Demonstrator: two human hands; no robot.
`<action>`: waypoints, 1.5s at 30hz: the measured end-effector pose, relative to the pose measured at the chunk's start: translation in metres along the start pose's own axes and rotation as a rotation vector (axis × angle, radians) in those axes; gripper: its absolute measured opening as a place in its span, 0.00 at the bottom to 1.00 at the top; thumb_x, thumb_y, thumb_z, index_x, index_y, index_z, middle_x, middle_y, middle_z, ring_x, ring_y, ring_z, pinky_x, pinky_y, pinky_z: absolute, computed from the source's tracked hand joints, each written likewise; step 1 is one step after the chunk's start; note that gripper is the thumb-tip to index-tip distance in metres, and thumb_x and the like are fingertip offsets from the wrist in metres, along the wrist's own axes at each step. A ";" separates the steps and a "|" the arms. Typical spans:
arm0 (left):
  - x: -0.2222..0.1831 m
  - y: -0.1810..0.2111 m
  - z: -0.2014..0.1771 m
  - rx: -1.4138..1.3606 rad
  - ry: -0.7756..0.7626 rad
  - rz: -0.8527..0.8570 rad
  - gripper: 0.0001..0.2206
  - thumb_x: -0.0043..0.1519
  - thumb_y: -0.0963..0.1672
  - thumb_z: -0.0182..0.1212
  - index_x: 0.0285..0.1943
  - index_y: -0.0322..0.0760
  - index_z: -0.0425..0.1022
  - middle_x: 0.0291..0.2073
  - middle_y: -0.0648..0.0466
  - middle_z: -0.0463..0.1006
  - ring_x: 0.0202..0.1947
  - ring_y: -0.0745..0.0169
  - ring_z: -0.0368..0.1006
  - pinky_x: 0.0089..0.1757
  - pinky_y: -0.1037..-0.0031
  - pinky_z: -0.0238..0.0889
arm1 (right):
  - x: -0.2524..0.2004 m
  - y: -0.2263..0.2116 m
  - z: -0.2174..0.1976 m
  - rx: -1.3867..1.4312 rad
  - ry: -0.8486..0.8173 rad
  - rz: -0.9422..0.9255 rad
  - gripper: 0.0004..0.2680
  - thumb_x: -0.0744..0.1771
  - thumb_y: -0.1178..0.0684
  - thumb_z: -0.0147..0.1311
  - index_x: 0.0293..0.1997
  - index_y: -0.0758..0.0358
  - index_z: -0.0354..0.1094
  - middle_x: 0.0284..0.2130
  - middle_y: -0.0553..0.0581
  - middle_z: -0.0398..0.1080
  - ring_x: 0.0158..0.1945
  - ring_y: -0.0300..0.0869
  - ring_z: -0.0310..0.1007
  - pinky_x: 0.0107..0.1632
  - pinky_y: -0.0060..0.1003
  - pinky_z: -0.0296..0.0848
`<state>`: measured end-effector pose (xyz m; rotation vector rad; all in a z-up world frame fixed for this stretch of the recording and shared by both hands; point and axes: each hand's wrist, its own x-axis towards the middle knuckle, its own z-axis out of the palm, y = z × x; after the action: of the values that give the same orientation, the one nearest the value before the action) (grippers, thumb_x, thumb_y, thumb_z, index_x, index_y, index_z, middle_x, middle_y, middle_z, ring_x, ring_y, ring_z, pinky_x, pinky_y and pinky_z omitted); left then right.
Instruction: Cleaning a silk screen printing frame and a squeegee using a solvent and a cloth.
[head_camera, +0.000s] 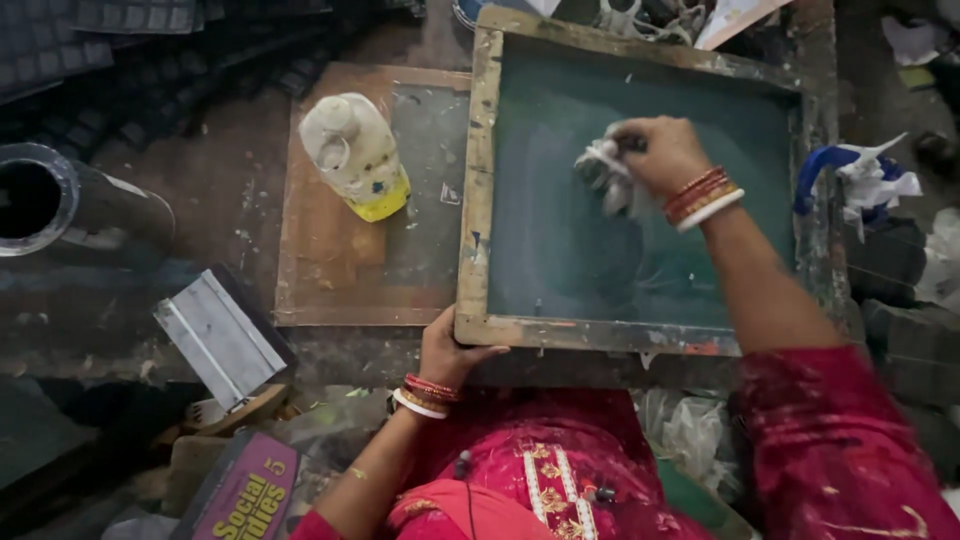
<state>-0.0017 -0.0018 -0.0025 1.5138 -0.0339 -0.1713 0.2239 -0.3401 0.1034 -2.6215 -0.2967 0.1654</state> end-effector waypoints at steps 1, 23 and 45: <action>-0.001 -0.004 0.001 0.008 0.002 -0.027 0.27 0.44 0.41 0.82 0.53 0.30 0.76 0.41 0.53 0.83 0.43 0.69 0.77 0.46 0.72 0.75 | 0.006 0.004 0.002 0.017 0.032 0.060 0.10 0.66 0.57 0.57 0.52 0.57 0.76 0.42 0.60 0.80 0.43 0.48 0.83 0.47 0.41 0.79; -0.001 0.008 0.000 0.098 0.028 -0.064 0.27 0.42 0.43 0.84 0.49 0.31 0.77 0.37 0.55 0.84 0.39 0.70 0.79 0.43 0.73 0.75 | -0.052 -0.089 0.071 0.088 0.096 -0.590 0.15 0.67 0.66 0.42 0.57 0.63 0.73 0.51 0.62 0.75 0.51 0.53 0.77 0.53 0.46 0.77; 0.002 0.007 -0.001 -0.019 0.016 -0.055 0.27 0.43 0.43 0.84 0.50 0.31 0.78 0.40 0.54 0.84 0.41 0.71 0.79 0.45 0.72 0.75 | 0.005 -0.078 0.072 0.195 -0.183 -0.704 0.10 0.66 0.63 0.47 0.46 0.60 0.73 0.41 0.55 0.76 0.42 0.47 0.78 0.44 0.39 0.77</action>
<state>0.0009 -0.0004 0.0046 1.4977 0.0218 -0.2033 0.2027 -0.2394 0.0781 -2.1626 -1.1704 0.1767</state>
